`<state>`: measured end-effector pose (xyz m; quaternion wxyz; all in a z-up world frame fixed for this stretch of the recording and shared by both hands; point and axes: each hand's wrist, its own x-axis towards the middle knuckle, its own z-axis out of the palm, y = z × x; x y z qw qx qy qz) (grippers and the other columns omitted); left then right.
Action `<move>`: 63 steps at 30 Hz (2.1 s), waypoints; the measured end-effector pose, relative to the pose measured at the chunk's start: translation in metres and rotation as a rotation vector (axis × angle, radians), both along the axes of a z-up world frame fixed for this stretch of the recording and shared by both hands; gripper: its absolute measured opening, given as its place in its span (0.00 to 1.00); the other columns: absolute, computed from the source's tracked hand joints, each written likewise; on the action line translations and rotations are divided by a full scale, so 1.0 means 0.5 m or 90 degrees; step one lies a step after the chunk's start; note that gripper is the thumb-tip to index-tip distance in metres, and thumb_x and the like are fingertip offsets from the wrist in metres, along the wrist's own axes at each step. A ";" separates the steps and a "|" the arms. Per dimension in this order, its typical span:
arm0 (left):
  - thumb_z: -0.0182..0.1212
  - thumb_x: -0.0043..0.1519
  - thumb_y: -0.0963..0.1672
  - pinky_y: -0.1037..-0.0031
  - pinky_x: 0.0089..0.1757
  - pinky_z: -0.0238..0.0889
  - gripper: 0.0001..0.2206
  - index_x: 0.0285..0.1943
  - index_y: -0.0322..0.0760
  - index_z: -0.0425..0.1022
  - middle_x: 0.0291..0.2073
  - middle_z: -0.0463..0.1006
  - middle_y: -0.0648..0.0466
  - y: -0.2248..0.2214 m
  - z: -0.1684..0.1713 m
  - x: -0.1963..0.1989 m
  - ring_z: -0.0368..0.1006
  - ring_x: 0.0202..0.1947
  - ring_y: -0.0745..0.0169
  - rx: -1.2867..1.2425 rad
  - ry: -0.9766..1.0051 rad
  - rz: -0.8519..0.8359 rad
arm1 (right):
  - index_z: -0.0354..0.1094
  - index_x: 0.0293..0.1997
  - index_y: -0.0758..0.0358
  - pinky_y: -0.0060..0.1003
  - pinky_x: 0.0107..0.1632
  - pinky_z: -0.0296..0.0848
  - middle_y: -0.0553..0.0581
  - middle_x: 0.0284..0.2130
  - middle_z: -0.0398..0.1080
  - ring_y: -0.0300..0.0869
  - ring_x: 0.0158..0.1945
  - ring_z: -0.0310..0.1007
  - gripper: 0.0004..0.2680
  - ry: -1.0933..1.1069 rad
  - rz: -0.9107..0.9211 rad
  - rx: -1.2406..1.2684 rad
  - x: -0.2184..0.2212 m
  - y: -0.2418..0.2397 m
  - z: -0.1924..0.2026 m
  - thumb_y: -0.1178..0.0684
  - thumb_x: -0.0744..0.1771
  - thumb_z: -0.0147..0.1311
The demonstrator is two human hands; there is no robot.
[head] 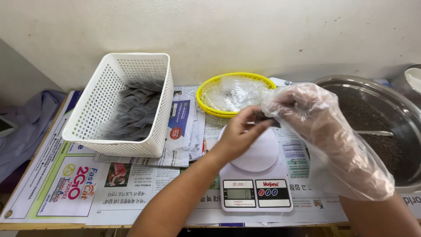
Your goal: Portioning and weighing seeds into small plastic bags using a spoon and digital scale.
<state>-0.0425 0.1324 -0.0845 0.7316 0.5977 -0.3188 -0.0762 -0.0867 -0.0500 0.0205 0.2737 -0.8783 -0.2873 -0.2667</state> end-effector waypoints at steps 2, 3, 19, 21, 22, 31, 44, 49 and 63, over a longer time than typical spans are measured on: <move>0.56 0.69 0.48 0.73 0.55 0.72 0.12 0.54 0.38 0.76 0.50 0.78 0.51 0.055 -0.009 0.011 0.76 0.53 0.60 0.031 -0.113 0.151 | 0.74 0.40 0.64 0.36 0.48 0.75 0.55 0.35 0.76 0.42 0.40 0.76 0.08 0.095 0.032 0.118 0.027 0.008 -0.026 0.49 0.68 0.54; 0.56 0.69 0.48 0.73 0.55 0.72 0.12 0.54 0.38 0.76 0.50 0.78 0.51 0.081 -0.010 0.011 0.76 0.53 0.60 0.031 -0.114 0.154 | 0.74 0.40 0.64 0.36 0.48 0.75 0.55 0.35 0.76 0.42 0.40 0.76 0.08 0.095 0.035 0.118 0.021 0.028 -0.024 0.49 0.68 0.54; 0.57 0.69 0.43 0.62 0.54 0.67 0.07 0.41 0.39 0.80 0.37 0.83 0.53 0.174 -0.060 -0.021 0.79 0.48 0.51 0.092 -0.271 0.453 | 0.78 0.45 0.62 0.42 0.43 0.75 0.62 0.34 0.76 0.47 0.40 0.74 0.11 0.446 -0.242 0.273 0.028 0.059 -0.130 0.51 0.63 0.67; 0.58 0.68 0.43 0.62 0.54 0.67 0.06 0.41 0.39 0.80 0.37 0.83 0.54 0.171 -0.063 -0.026 0.79 0.49 0.51 0.101 -0.280 0.455 | 0.78 0.45 0.60 0.44 0.46 0.75 0.62 0.35 0.76 0.48 0.42 0.75 0.11 0.426 -0.256 0.224 0.042 0.042 -0.169 0.48 0.62 0.68; 0.58 0.68 0.43 0.61 0.55 0.66 0.06 0.42 0.38 0.80 0.38 0.83 0.53 0.170 -0.063 -0.027 0.78 0.49 0.51 0.104 -0.285 0.455 | 0.79 0.45 0.54 0.45 0.49 0.76 0.60 0.40 0.76 0.49 0.45 0.76 0.12 0.404 -0.279 0.185 0.052 0.030 -0.196 0.44 0.62 0.68; 0.59 0.67 0.43 0.59 0.55 0.66 0.06 0.44 0.39 0.80 0.39 0.82 0.52 0.172 -0.066 -0.031 0.77 0.52 0.46 0.112 -0.295 0.446 | 0.79 0.43 0.44 0.43 0.55 0.74 0.52 0.44 0.76 0.47 0.54 0.75 0.11 0.400 -0.336 0.175 0.078 0.005 -0.252 0.37 0.63 0.65; 0.58 0.68 0.44 0.58 0.56 0.65 0.06 0.45 0.39 0.80 0.40 0.82 0.52 0.174 -0.073 -0.031 0.77 0.52 0.46 0.123 -0.304 0.430 | 0.57 0.68 0.56 0.55 0.61 0.68 0.69 0.48 0.72 0.57 0.57 0.71 0.20 0.320 -0.229 0.396 0.056 0.029 -0.210 0.42 0.70 0.54; 0.58 0.68 0.45 0.57 0.56 0.65 0.07 0.46 0.40 0.80 0.41 0.82 0.53 0.170 -0.071 -0.035 0.76 0.53 0.47 0.118 -0.302 0.432 | 0.56 0.68 0.52 0.52 0.60 0.71 0.66 0.48 0.74 0.53 0.56 0.73 0.18 0.341 -0.250 0.444 0.056 0.049 -0.211 0.40 0.71 0.48; 0.66 0.63 0.45 0.63 0.54 0.63 0.06 0.47 0.44 0.81 0.38 0.79 0.57 0.158 -0.087 -0.002 0.76 0.48 0.53 0.181 -0.276 0.421 | 0.75 0.54 0.48 0.53 0.59 0.69 0.62 0.46 0.78 0.58 0.57 0.72 0.14 0.377 -0.313 0.266 0.057 0.026 -0.222 0.44 0.70 0.41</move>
